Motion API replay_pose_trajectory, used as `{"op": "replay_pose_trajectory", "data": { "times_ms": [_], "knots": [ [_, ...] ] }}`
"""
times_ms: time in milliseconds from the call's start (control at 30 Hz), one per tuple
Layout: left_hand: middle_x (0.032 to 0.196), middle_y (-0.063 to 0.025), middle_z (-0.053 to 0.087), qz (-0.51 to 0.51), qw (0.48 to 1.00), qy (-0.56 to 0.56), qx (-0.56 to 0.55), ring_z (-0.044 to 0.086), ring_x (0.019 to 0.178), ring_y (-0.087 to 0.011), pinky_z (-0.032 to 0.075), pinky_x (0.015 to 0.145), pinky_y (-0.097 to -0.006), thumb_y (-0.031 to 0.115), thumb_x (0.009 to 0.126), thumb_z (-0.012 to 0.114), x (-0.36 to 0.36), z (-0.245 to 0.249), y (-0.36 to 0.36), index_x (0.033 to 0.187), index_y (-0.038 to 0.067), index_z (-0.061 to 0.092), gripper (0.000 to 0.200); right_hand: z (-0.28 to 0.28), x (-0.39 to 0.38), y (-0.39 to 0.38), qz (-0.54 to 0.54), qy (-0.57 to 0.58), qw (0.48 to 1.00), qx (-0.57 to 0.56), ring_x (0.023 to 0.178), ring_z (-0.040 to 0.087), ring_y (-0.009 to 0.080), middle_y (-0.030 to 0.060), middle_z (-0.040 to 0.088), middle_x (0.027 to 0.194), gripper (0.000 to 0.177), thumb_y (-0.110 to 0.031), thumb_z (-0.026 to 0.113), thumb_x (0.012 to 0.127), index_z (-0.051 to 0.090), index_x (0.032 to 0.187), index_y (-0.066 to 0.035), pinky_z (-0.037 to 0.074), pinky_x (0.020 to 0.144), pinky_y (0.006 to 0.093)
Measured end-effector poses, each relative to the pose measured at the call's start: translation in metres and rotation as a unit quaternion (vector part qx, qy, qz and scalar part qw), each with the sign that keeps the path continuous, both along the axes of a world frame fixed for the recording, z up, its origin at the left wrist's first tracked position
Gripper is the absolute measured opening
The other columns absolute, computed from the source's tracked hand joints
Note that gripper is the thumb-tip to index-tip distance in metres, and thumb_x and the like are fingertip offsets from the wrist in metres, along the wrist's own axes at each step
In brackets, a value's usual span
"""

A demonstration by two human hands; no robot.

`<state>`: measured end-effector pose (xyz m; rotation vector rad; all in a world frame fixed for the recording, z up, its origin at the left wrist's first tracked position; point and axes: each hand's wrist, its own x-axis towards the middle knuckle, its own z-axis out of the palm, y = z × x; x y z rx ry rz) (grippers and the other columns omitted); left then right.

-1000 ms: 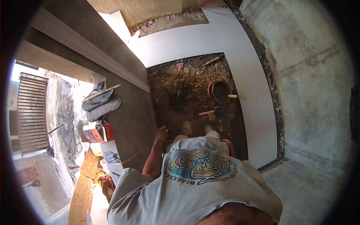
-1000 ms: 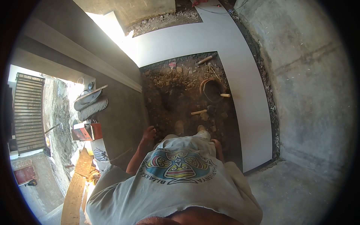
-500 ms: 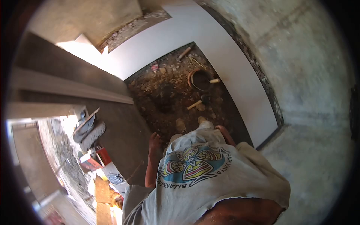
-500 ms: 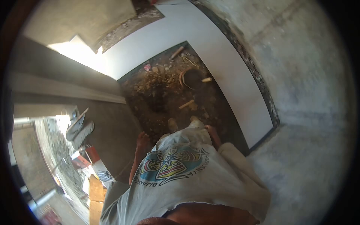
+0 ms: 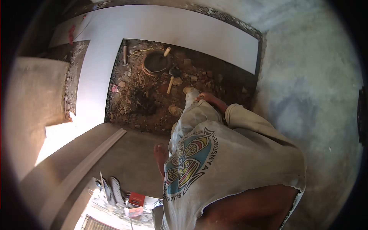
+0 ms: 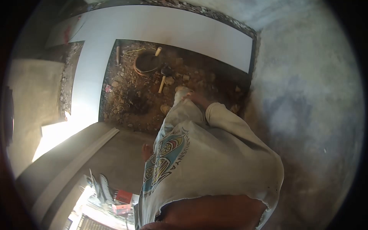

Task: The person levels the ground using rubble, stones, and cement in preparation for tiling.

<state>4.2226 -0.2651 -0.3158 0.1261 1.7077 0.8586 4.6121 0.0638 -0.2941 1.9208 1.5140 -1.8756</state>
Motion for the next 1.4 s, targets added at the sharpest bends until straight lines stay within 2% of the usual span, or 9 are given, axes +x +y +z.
{"op": "replay_pose_trajectory", "data": {
  "times_ms": [67, 233, 333, 467, 667, 733, 933, 1333, 1400],
  "knots": [
    [0.103, -0.0023, 0.056, 0.051, 0.991, -0.042, -0.113, 0.055, 0.084, -0.0164, 0.047, 0.066, -0.0357, 0.027, 0.09, 0.058, -0.003, 0.069, 0.051, 0.139, 0.013, 0.036, 0.056, 0.004, 0.005, -0.021, -0.046, 0.033, 0.998, 0.006, 0.103, 0.061, 0.0227, 0.0138, 0.065, 0.109, 0.057, -0.049, 0.065, 0.081, 0.064, 0.112, -0.001, 0.045, 0.089, 0.034],
    [0.106, -0.0022, 0.056, 0.023, 0.995, 0.008, -0.093, 0.056, 0.084, -0.0157, 0.047, 0.065, -0.0321, 0.03, 0.091, 0.059, -0.035, 0.081, 0.09, 0.139, 0.013, 0.038, 0.056, -0.042, 0.028, -0.063, 0.026, -0.004, 0.986, 0.162, 0.105, 0.061, 0.0235, 0.0154, 0.064, 0.113, 0.049, -0.035, 0.062, 0.084, 0.061, 0.118, 0.0, 0.046, 0.091, 0.0354],
    [0.112, -0.003, 0.056, 0.007, 0.997, 0.039, -0.059, 0.058, 0.089, -0.017, 0.047, 0.068, -0.0328, 0.03, 0.091, 0.059, -0.051, 0.09, 0.117, 0.14, 0.013, 0.038, 0.056, -0.006, 0.02, -0.061, -0.012, -0.013, 0.993, 0.113, 0.106, 0.061, 0.0266, 0.0162, 0.064, 0.114, 0.045, -0.03, 0.061, 0.083, 0.061, 0.116, 0.0, 0.046, 0.091, 0.0368],
    [0.12, -0.0036, 0.055, 0.013, 0.998, 0.053, -0.02, 0.058, 0.098, -0.0193, 0.047, 0.075, -0.0357, 0.029, 0.091, 0.059, -0.051, 0.101, 0.148, 0.141, 0.013, 0.037, 0.057, -0.008, 0.016, -0.048, 0.027, -0.038, 0.985, 0.164, 0.105, 0.061, 0.0295, 0.0166, 0.065, 0.112, 0.042, -0.03, 0.061, 0.083, 0.063, 0.113, -0.001, 0.046, 0.091, 0.0372],
    [0.12, -0.0025, 0.056, 0.012, 0.998, 0.013, -0.065, 0.057, 0.101, -0.02, 0.047, 0.078, -0.0385, 0.032, 0.09, 0.061, -0.031, 0.081, 0.119, 0.14, 0.016, 0.038, 0.057, -0.016, 0.012, -0.031, 0.019, -0.06, 0.989, 0.131, 0.106, 0.061, 0.0301, 0.0173, 0.064, 0.114, 0.045, -0.032, 0.064, 0.081, 0.063, 0.113, -0.001, 0.046, 0.091, 0.0375],
    [0.118, -0.0023, 0.056, 0.007, 0.997, -0.022, -0.075, 0.057, 0.099, -0.0202, 0.047, 0.077, -0.0383, 0.032, 0.089, 0.061, -0.033, 0.044, 0.081, 0.139, 0.017, 0.039, 0.057, -0.02, 0.014, -0.029, 0.042, -0.037, 0.989, 0.135, 0.107, 0.06, 0.0306, 0.0181, 0.063, 0.116, 0.047, -0.033, 0.065, 0.08, 0.062, 0.114, -0.001, 0.046, 0.091, 0.0378],
    [0.114, -0.0022, 0.057, 0.046, 0.991, -0.036, -0.125, 0.058, 0.095, -0.0197, 0.048, 0.075, -0.0368, 0.03, 0.089, 0.061, -0.015, 0.051, 0.048, 0.137, 0.017, 0.041, 0.054, -0.008, 0.018, -0.032, 0.032, -0.034, 0.992, 0.119, 0.108, 0.06, 0.0304, 0.0194, 0.063, 0.115, 0.053, -0.035, 0.068, 0.077, 0.061, 0.115, 0.0, 0.045, 0.091, 0.0389],
    [0.116, -0.0055, 0.058, 0.025, 0.997, 0.018, -0.068, 0.058, 0.098, -0.0178, 0.046, 0.078, -0.0346, 0.031, 0.09, 0.06, -0.017, 0.095, 0.129, 0.14, 0.012, 0.038, 0.058, -0.006, 0.046, -0.054, 0.037, -0.052, 0.99, 0.125, 0.108, 0.06, 0.0265, 0.017, 0.062, 0.118, 0.048, -0.025, 0.065, 0.082, 0.057, 0.123, -0.001, 0.045, 0.094, 0.0373],
    [0.116, -0.0055, 0.059, 0.026, 0.998, 0.017, -0.06, 0.058, 0.099, -0.0173, 0.046, 0.079, -0.0342, 0.032, 0.09, 0.06, -0.013, 0.092, 0.128, 0.141, 0.012, 0.037, 0.06, 0.004, 0.052, -0.056, 0.017, -0.051, 0.993, 0.108, 0.113, 0.056, 0.03, 0.0165, 0.059, 0.12, 0.048, -0.031, 0.065, 0.08, 0.059, 0.119, -0.004, 0.042, 0.097, 0.0385]
  ]
}}
